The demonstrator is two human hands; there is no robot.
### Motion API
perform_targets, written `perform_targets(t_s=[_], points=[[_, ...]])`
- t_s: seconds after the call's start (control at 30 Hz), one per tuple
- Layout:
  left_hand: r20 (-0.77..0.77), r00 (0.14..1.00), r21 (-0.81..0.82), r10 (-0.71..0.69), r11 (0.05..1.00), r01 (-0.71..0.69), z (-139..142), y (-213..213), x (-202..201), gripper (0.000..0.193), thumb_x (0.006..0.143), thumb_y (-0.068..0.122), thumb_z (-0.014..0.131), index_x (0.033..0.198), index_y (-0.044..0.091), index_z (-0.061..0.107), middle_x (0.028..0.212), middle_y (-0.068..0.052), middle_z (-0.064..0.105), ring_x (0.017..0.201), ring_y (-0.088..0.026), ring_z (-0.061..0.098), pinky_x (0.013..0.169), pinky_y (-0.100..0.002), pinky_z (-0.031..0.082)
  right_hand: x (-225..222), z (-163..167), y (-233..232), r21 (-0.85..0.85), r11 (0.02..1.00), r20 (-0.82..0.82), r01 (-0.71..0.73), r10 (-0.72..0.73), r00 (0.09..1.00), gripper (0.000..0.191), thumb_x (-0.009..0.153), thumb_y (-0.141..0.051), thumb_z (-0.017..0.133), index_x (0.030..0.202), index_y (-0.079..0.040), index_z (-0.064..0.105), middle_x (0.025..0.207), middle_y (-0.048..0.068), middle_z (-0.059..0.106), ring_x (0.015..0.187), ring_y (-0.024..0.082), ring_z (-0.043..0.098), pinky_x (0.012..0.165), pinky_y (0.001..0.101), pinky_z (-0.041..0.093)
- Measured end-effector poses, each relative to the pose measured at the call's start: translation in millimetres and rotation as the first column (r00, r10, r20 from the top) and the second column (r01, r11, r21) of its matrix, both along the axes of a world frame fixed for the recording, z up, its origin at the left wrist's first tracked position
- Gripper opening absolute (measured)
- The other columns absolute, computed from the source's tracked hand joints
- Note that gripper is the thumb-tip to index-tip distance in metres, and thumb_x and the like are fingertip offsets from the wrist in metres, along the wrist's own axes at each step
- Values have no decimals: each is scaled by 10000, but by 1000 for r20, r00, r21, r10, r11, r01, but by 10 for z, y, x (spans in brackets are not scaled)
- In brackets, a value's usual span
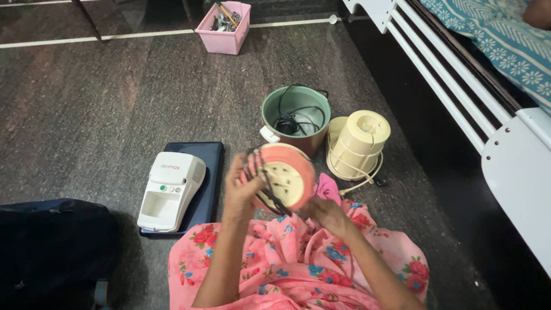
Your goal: The person sits on the floor and wipes the inside and outside of a mixer grinder jar with a pink cloth. They then wipe the power cord and adapter, wind the cord around a round extension board, and place the board into the jar.
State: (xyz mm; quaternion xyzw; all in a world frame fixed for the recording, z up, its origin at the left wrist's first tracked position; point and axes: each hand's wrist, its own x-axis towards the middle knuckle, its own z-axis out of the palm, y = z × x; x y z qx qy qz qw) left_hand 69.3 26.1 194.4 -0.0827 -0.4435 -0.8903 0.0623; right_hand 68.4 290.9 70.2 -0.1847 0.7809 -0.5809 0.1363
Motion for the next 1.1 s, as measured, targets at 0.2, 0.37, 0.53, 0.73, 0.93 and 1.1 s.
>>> perform_targets(t_s=[0.2, 0.37, 0.53, 0.73, 0.93, 1.1], points=[[-79, 928, -135, 364, 919, -371, -79, -111, -111, 371, 812, 15, 757, 1129, 31, 565, 1008, -21, 617, 877, -91, 599, 802, -256, 522, 662, 430, 34, 446, 895, -171, -25, 113, 979, 319, 1024, -319, 612, 1156, -29, 621, 769, 135, 595, 699, 231, 633, 651, 391, 527], [-444, 675, -589, 590, 375, -716, 61, -33, 38, 409, 776, 80, 807, 1105, -5, 580, 1021, -132, 571, 936, -292, 615, 827, -396, 514, 935, 983, -108, 454, 889, -406, -60, 266, 874, 375, 938, -273, 640, 1229, -38, 673, 959, 135, 744, 846, 331, 714, 722, 454, 561], [-365, 913, -840, 182, 358, -407, 281, -112, 198, 649, 622, 167, 836, 1211, 34, 598, 1053, -176, 567, 959, -400, 616, 750, -443, 502, 817, 1743, 180, 468, 862, -808, 197, 327, 489, 276, 876, -265, 698, 1055, -57, 727, 922, 92, 749, 804, 261, 714, 643, 368, 557], [-371, 804, -765, -465, 644, 20, 247, 87, 423, 612, 630, 155, 833, 1201, 28, 654, 1075, -75, 619, 1030, -263, 653, 933, -334, 526, 384, 1968, 354, 179, 961, -632, 212, -53, 773, 255, 889, -301, 736, 840, -52, 747, 784, 47, 715, 710, 140, 701, 634, 286, 543], [-96, 855, -158, -509, 856, 492, 153, 214, 475, 690, 649, 75, 786, 1303, 20, 573, 1108, -20, 624, 1009, -121, 627, 900, -276, 524, 70, 973, 132, -396, 914, -22, 88, -106, 994, 304, 1019, -303, 665, 908, -26, 724, 810, -2, 625, 768, 69, 572, 669, 240, 455], [9, 988, 190, -153, 971, 148, 49, 210, 220, 520, 744, -3, 710, 1242, 14, 565, 1025, -86, 678, 832, -145, 684, 763, -297, 584, 283, 351, -108, 110, 919, -717, 377, -189, 671, 290, 1053, -290, 468, 1022, -65, 648, 813, 87, 646, 700, 190, 636, 642, 264, 491]])
